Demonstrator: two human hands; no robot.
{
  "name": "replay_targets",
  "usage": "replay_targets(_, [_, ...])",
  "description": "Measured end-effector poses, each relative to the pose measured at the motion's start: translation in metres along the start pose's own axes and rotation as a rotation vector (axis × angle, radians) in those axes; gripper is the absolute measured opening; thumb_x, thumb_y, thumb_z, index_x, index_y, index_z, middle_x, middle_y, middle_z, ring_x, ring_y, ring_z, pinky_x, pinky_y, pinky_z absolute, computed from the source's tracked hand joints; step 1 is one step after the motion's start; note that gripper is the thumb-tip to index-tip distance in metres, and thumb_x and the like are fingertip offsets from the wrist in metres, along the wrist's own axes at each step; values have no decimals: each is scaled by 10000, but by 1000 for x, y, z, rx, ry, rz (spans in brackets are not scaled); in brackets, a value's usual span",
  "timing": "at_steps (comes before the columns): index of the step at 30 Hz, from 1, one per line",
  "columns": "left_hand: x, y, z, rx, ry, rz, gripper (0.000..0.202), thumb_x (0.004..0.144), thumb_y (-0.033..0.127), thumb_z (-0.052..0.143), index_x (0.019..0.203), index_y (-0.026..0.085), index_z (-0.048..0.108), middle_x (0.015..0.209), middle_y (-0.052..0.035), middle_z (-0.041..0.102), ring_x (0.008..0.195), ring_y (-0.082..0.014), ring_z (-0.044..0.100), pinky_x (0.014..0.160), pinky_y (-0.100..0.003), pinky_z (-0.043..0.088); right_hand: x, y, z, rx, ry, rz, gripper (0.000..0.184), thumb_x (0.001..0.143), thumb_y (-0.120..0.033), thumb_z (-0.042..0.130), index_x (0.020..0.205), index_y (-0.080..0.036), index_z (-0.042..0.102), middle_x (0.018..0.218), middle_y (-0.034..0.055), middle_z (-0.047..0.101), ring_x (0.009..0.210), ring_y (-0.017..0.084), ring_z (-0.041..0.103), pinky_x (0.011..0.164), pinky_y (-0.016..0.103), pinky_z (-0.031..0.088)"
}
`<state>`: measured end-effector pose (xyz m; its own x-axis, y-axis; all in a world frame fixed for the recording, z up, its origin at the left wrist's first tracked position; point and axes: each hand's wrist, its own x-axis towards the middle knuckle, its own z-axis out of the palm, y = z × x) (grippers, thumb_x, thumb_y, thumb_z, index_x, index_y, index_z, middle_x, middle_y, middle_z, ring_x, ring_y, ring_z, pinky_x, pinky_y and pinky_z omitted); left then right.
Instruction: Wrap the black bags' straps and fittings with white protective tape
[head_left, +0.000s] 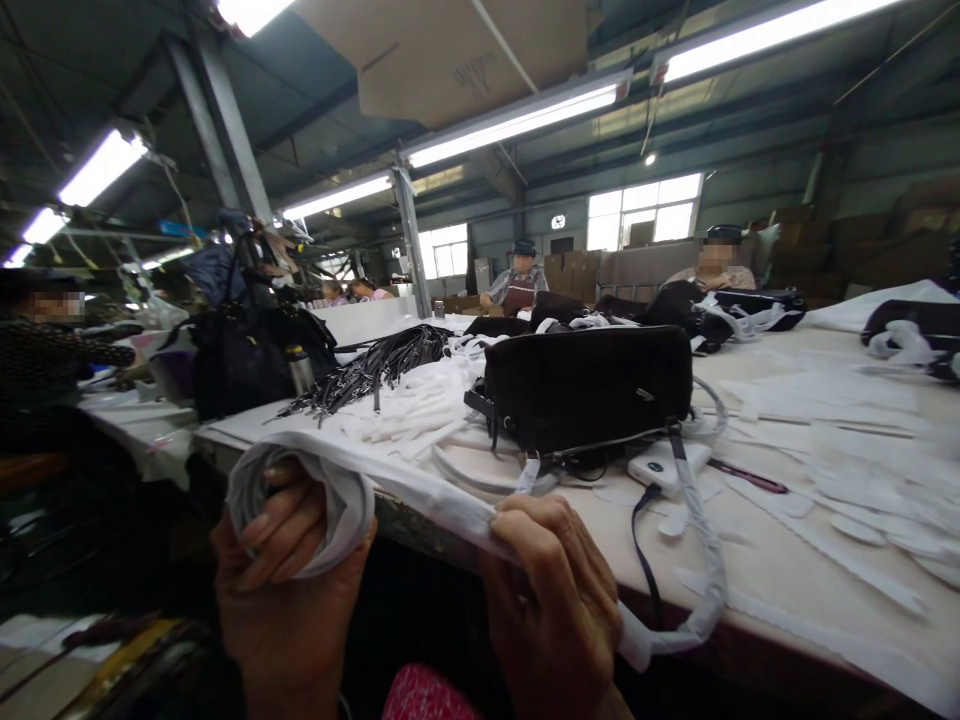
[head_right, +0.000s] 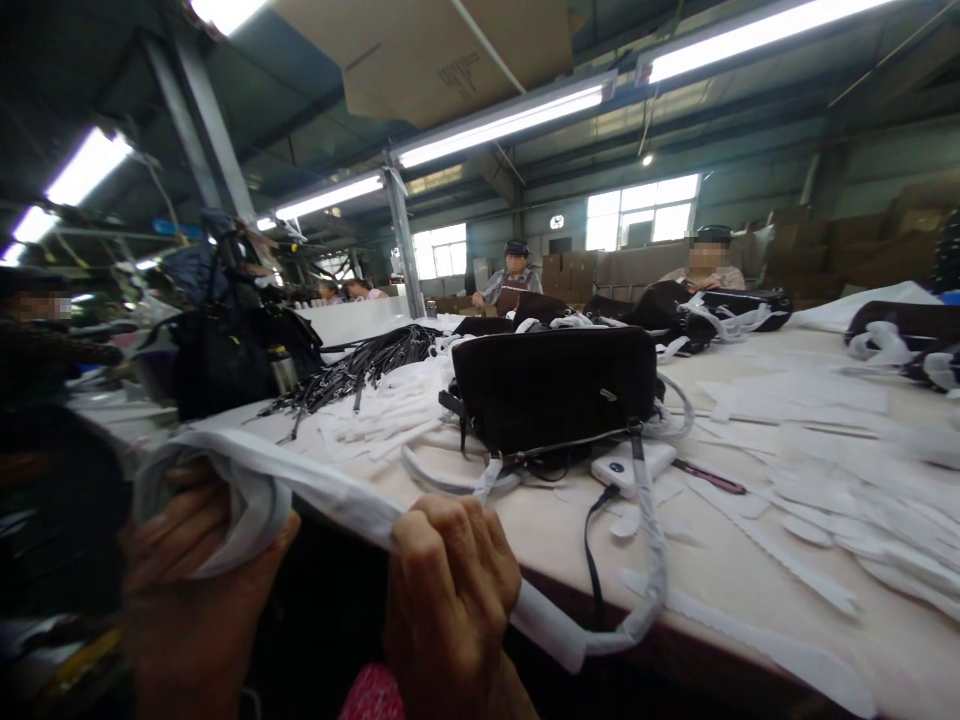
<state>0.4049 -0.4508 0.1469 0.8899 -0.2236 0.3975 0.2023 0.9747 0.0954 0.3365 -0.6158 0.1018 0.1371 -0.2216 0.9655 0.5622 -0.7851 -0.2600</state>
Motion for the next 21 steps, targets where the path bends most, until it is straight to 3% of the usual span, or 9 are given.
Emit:
replay_targets(2, [-1, 1, -4, 4, 19, -10, 204, 855, 95, 617, 972, 225, 513, 619, 114, 648, 444, -58, 642, 715, -117, 612, 0, -1, 0, 23, 4, 42, 274, 889, 65, 577, 993, -187, 596, 850, 54, 665, 778, 188, 638, 723, 321, 490])
replay_targets(8, [2, 0, -6, 72, 10, 12, 194, 841, 126, 632, 950, 213, 498, 599, 120, 620, 420, -39, 614, 594, -103, 561, -2, 0, 1, 68, 0, 92, 238, 904, 38, 601, 982, -187, 597, 853, 37, 644, 781, 166, 627, 728, 296, 494])
replay_targets(14, [1, -4, 2, 27, 61, 26, 52, 931, 168, 508, 966, 206, 504, 609, 103, 602, 429, -32, 598, 541, -84, 525, -6, 6, 3, 93, -83, 60, 392, 922, 38, 577, 1251, -169, 622, 967, 73, 684, 876, 188, 654, 777, 310, 528])
replay_targets(18, [3, -5, 3, 17, 53, 12, 83, 907, 151, 507, 972, 202, 498, 628, 90, 601, 442, -40, 598, 538, -106, 537, -8, 11, 4, 52, -180, 4, 403, 944, -21, 619, 1324, -155, 615, 939, 90, 709, 838, 204, 663, 735, 315, 542])
replay_targets(21, [5, -7, 5, 33, 32, -11, 85, 902, 153, 528, 967, 196, 494, 648, 73, 605, 461, -48, 598, 503, -125, 527, -9, 11, 4, 86, -265, 66, 376, 977, -97, 621, 1348, -158, 626, 894, 82, 722, 770, 196, 672, 685, 291, 539])
